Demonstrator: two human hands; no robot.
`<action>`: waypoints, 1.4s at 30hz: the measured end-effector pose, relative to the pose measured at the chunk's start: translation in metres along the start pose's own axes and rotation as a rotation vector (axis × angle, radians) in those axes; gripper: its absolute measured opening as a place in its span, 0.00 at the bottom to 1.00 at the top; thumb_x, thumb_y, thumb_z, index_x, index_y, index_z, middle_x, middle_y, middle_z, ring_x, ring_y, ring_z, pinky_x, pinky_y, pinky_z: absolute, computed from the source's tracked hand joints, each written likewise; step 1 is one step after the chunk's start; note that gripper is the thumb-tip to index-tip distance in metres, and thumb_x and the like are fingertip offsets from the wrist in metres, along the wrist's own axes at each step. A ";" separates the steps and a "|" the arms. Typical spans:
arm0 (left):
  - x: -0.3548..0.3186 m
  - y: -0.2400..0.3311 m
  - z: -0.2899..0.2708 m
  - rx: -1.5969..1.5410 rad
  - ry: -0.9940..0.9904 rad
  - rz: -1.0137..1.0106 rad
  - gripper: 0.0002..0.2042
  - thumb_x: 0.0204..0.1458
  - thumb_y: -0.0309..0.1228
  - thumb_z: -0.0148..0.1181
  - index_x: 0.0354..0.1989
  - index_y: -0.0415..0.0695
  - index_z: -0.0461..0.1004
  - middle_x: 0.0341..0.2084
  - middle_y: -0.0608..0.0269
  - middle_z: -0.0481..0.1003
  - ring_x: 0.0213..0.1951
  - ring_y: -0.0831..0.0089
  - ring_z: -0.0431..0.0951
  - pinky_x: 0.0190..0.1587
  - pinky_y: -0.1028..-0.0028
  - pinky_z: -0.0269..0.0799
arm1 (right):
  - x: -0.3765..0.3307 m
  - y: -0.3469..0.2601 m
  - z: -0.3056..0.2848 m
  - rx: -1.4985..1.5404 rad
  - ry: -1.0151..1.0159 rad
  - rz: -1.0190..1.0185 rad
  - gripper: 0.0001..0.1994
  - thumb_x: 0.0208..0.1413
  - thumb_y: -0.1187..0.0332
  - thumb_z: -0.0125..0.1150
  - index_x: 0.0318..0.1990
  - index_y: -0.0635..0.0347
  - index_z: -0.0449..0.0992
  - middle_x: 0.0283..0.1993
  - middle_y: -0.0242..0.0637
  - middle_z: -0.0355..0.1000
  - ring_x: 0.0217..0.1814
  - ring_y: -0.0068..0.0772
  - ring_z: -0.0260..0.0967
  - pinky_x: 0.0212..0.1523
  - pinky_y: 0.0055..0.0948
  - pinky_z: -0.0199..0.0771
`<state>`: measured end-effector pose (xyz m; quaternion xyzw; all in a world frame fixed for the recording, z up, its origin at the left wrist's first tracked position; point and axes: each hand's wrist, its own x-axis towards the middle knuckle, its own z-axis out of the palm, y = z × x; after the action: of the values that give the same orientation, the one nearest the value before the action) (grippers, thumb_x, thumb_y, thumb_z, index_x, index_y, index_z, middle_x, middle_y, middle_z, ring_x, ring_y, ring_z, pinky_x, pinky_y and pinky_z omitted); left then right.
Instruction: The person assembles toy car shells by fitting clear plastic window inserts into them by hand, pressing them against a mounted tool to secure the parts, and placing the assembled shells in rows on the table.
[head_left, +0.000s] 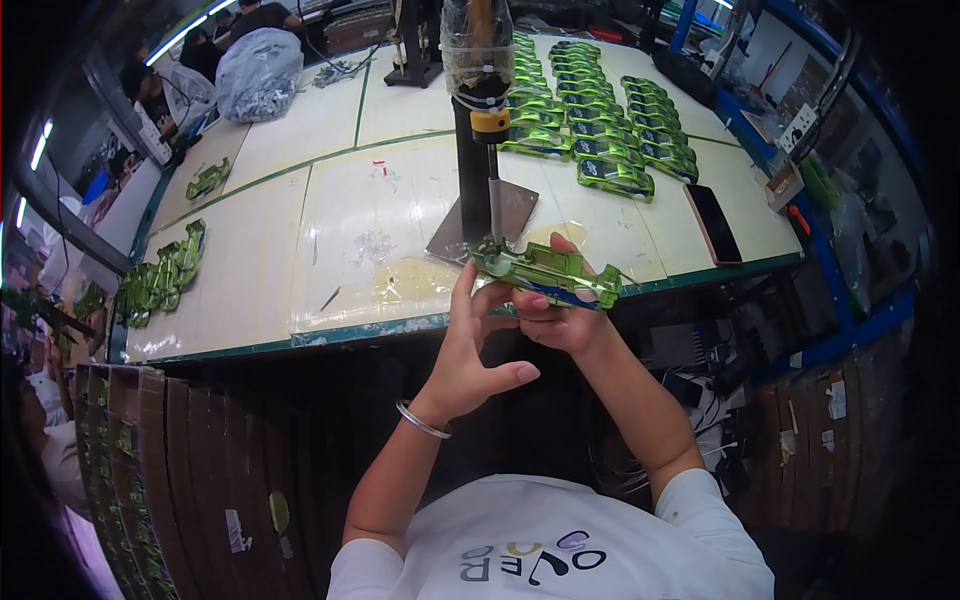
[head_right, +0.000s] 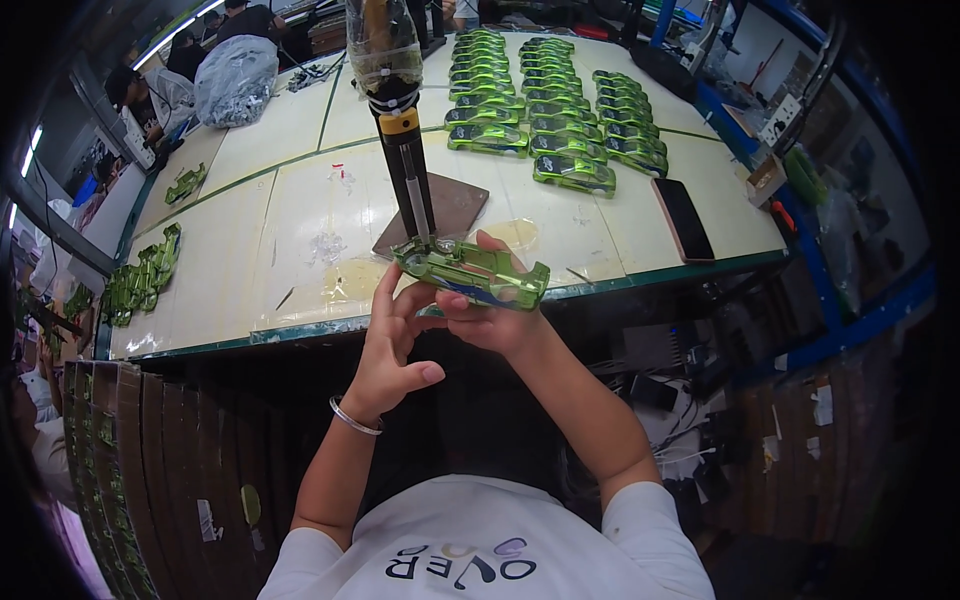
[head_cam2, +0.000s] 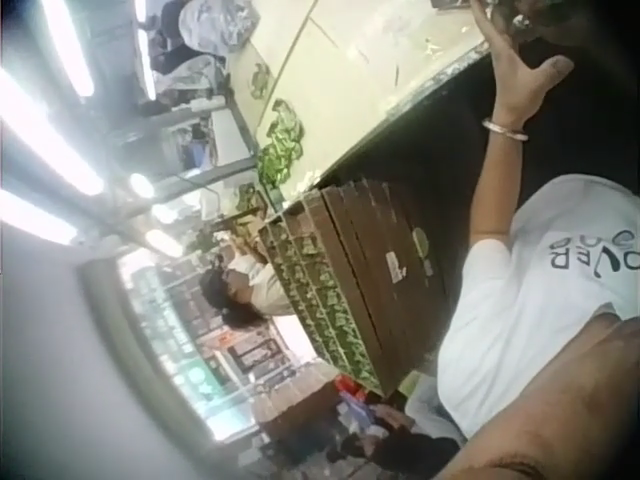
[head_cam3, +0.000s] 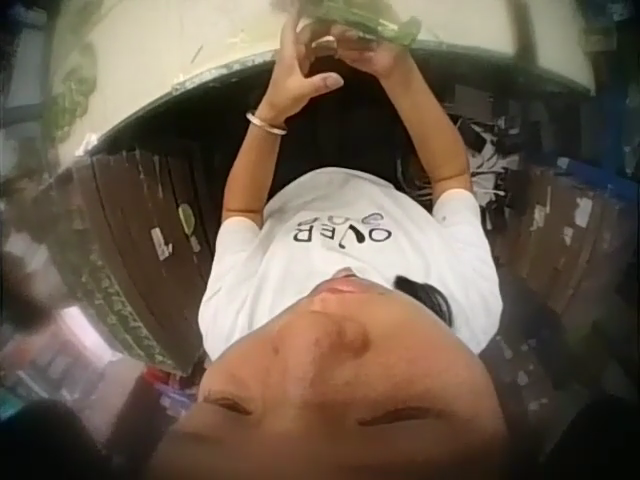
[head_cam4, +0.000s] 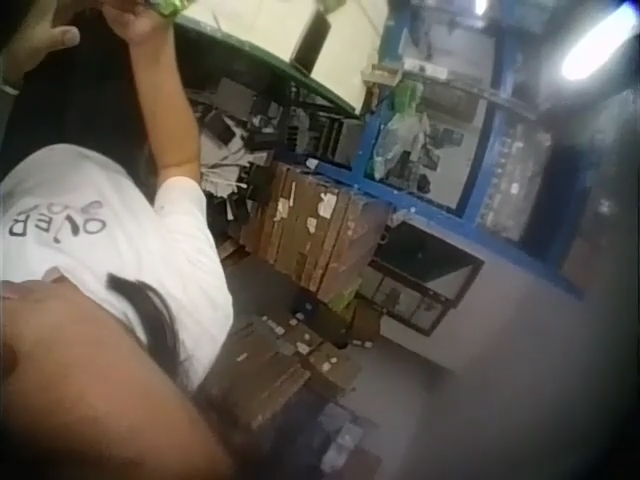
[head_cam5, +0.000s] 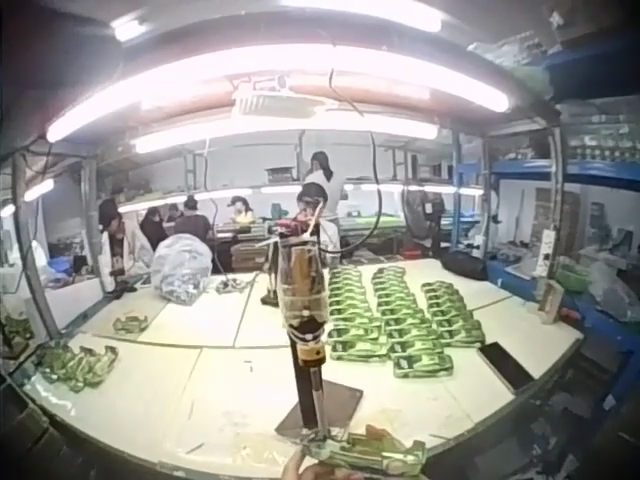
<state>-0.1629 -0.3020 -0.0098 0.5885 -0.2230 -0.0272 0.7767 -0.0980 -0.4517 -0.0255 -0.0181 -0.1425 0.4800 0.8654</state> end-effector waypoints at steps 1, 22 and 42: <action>0.000 0.001 0.001 0.006 -0.003 0.003 0.54 0.30 0.37 0.67 0.59 0.40 0.28 0.50 0.49 0.55 0.53 0.63 0.57 0.50 0.67 0.58 | 0.000 0.001 0.002 0.009 0.024 -0.009 0.31 0.52 0.45 0.33 0.47 0.68 0.62 0.21 0.43 0.62 0.10 0.18 0.45 0.09 0.17 0.51; -0.026 -0.011 -0.007 -0.050 0.008 -0.238 0.49 0.37 0.29 0.63 0.59 0.40 0.27 0.49 0.48 0.59 0.49 0.63 0.63 0.50 0.67 0.59 | -0.022 0.017 0.002 -0.026 0.282 -0.014 0.27 0.52 0.46 0.34 0.43 0.63 0.66 0.24 0.47 0.65 0.11 0.25 0.53 0.10 0.18 0.55; -0.005 0.185 0.103 1.272 -0.517 0.959 0.08 0.38 0.32 0.50 0.24 0.42 0.71 0.17 0.63 0.66 0.22 0.71 0.64 0.28 0.76 0.61 | -0.002 -0.134 0.014 -1.620 1.109 -0.328 0.26 0.47 0.65 0.55 0.56 0.52 0.57 0.34 0.29 0.65 0.27 0.19 0.60 0.23 0.19 0.61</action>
<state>-0.2472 -0.3364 0.1809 0.7312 -0.5930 0.3030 0.1481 0.0077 -0.5274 0.0100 -0.8054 -0.0034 0.0357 0.5916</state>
